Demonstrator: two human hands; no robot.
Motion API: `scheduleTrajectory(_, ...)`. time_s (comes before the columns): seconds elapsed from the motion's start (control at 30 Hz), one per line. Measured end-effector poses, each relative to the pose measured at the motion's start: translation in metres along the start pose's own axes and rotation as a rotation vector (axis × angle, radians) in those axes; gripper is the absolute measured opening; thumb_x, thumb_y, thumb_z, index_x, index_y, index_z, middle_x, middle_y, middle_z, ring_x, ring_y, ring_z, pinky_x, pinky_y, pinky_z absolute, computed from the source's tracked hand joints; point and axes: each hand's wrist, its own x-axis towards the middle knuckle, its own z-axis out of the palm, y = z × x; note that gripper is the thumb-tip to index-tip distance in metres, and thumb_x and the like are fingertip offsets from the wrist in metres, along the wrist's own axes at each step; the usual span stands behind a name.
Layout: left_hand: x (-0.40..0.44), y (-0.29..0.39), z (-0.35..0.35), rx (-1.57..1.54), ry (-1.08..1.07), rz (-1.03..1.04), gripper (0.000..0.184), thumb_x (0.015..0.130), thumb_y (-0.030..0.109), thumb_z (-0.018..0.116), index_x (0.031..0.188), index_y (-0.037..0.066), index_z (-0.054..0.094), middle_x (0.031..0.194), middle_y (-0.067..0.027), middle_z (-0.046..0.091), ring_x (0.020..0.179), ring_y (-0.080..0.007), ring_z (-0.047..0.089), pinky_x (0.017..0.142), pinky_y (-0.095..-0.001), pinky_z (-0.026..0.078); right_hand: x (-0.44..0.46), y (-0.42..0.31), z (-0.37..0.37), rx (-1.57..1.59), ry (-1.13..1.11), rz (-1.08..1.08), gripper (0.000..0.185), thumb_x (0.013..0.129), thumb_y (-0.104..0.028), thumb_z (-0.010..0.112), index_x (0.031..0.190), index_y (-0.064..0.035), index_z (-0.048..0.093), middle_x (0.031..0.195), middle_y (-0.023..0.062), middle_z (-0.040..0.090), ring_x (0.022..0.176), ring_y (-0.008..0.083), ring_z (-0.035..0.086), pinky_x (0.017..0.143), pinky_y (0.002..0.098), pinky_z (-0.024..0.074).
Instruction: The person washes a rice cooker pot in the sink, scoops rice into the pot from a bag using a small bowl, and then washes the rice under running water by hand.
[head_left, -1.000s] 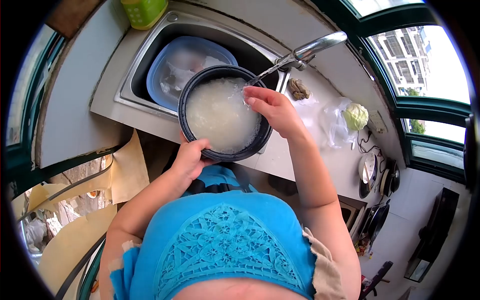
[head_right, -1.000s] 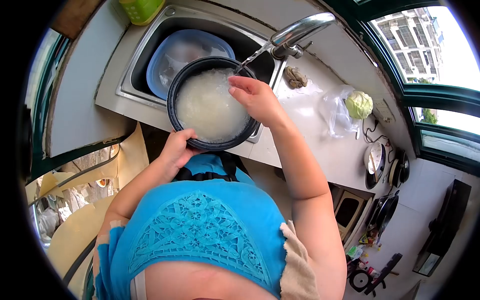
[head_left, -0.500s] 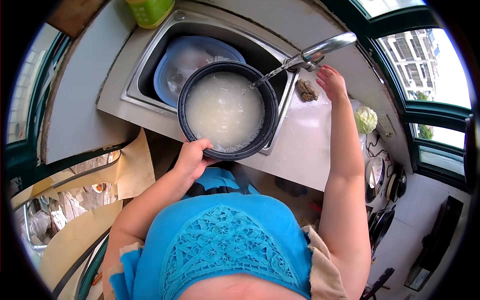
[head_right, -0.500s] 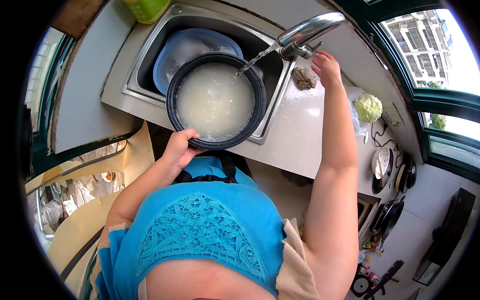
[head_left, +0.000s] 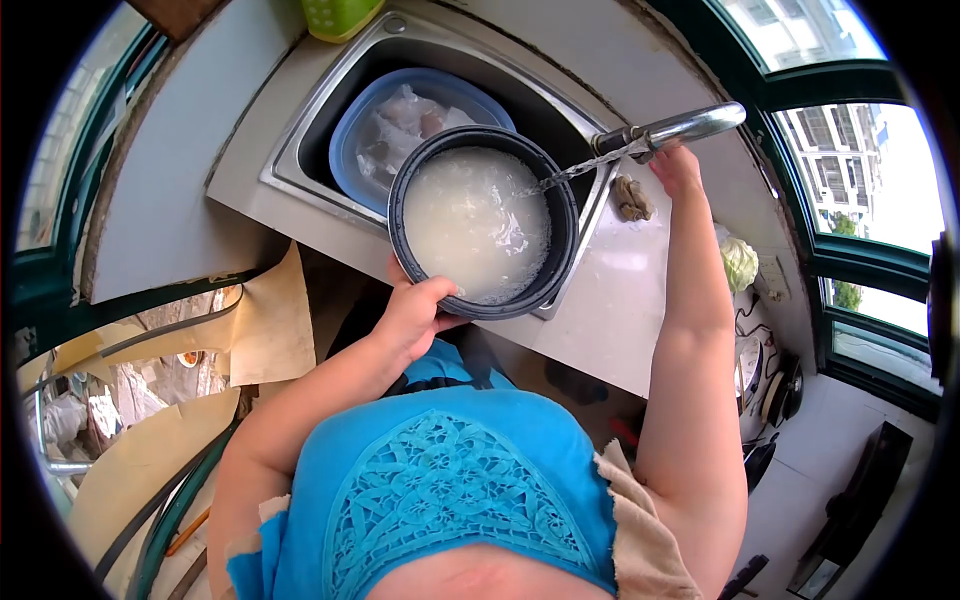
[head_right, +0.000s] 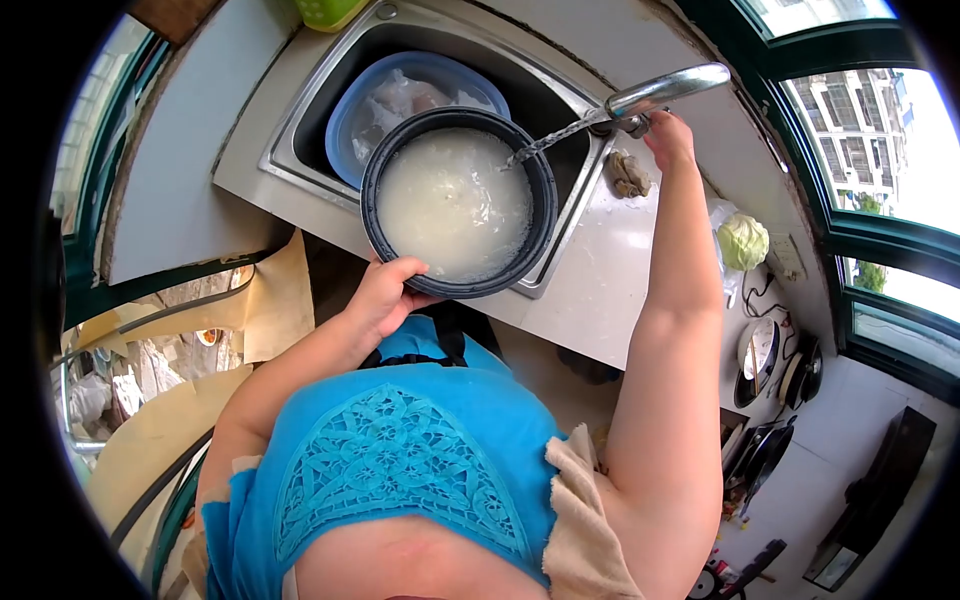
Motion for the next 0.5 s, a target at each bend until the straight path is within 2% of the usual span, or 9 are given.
scheduleTrajectory(0.03,0.001,0.001,0.0,0.007,-0.003,0.001,0.062,0.077,-0.002,0.049,0.133,0.01,0.024,0.126,-0.0197,0.042,0.109,-0.0354,0.052,0.084,-0.0557,0.05,-0.003,-0.002,0.002,0.022,0.018,0.018,0.026,0.085,-0.013,0.055,0.11,-0.007,0.057,0.115,0.0039,0.054,0.106,0.0166,0.048,0.094,0.038,0.0373)
scheduleTrajectory(0.17,-0.002,0.006,0.004,0.028,0.005,0.004,0.068,0.077,-0.002,0.049,0.134,0.015,0.016,0.127,-0.0192,0.038,0.108,-0.0351,0.052,0.083,-0.0562,0.05,-0.011,-0.005,0.004,0.066,0.008,0.011,0.022,0.085,-0.015,0.056,0.106,-0.0085,0.058,0.107,-0.0002,0.058,0.101,0.0138,0.051,0.091,0.0372,0.0385)
scheduleTrajectory(0.3,0.002,0.005,0.001,0.027,-0.009,-0.014,0.074,0.077,-0.002,0.05,0.134,0.021,0.009,0.129,-0.0185,0.035,0.108,-0.0353,0.051,0.081,-0.0564,0.051,-0.012,-0.002,0.004,0.073,0.035,0.007,0.021,0.085,-0.017,0.056,0.105,-0.0095,0.058,0.104,-0.0009,0.058,0.097,0.0128,0.051,0.087,0.0356,0.0406)
scheduleTrajectory(0.4,0.001,0.008,0.003,0.043,0.011,-0.034,0.075,0.076,-0.001,0.05,0.135,0.021,0.008,0.129,-0.0186,0.035,0.11,-0.0358,0.05,0.08,-0.0561,0.051,-0.015,-0.004,0.011,0.071,0.056,0.008,0.019,0.085,-0.015,0.055,0.103,-0.0104,0.059,0.1,-0.0004,0.058,0.094,0.012,0.051,0.082,0.0334,0.0426)
scheduleTrajectory(0.5,-0.001,0.007,0.007,0.025,0.023,0.005,0.075,0.076,-0.001,0.05,0.135,0.021,0.009,0.13,-0.0185,0.035,0.108,-0.0362,0.051,0.08,-0.057,0.051,-0.005,0.0,0.01,0.091,0.043,-0.029,0.036,0.083,-0.011,0.055,0.118,-0.0065,0.052,0.105,0.0037,0.056,0.095,0.0144,0.051,0.081,0.0349,0.0431)
